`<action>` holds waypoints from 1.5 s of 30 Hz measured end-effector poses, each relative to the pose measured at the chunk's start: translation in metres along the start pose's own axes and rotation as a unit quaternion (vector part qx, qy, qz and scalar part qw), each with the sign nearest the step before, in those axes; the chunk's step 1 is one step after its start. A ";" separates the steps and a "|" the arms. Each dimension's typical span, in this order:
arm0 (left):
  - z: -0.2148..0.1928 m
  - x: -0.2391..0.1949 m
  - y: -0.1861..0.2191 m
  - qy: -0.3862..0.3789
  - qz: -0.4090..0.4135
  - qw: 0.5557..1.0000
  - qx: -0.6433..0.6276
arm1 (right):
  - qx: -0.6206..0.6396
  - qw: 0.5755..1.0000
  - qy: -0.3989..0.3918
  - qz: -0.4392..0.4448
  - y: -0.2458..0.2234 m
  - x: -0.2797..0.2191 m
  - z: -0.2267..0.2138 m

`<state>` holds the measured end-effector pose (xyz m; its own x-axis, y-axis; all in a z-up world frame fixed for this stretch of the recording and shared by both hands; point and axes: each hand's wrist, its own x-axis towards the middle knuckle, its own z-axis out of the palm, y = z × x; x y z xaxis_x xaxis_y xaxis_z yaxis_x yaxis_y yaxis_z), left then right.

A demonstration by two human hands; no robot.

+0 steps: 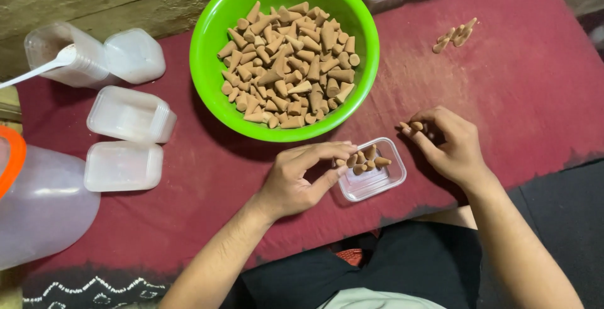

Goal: The person is manually sorting and packing incense cones from a large green bowl into smaller plastic containers.

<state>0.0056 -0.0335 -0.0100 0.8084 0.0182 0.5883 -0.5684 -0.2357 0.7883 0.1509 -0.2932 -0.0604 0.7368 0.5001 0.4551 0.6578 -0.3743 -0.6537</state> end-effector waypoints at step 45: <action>0.015 0.015 0.001 -0.112 -0.184 0.972 0.098 | 0.019 0.996 -0.051 -0.071 -0.002 0.009 -0.007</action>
<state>0.0188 -0.0479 -0.0030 0.9768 -0.0709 0.2021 -0.2126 -0.4345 0.8752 0.1572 -0.2938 -0.0512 0.6150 0.6240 0.4821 0.7466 -0.2642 -0.6105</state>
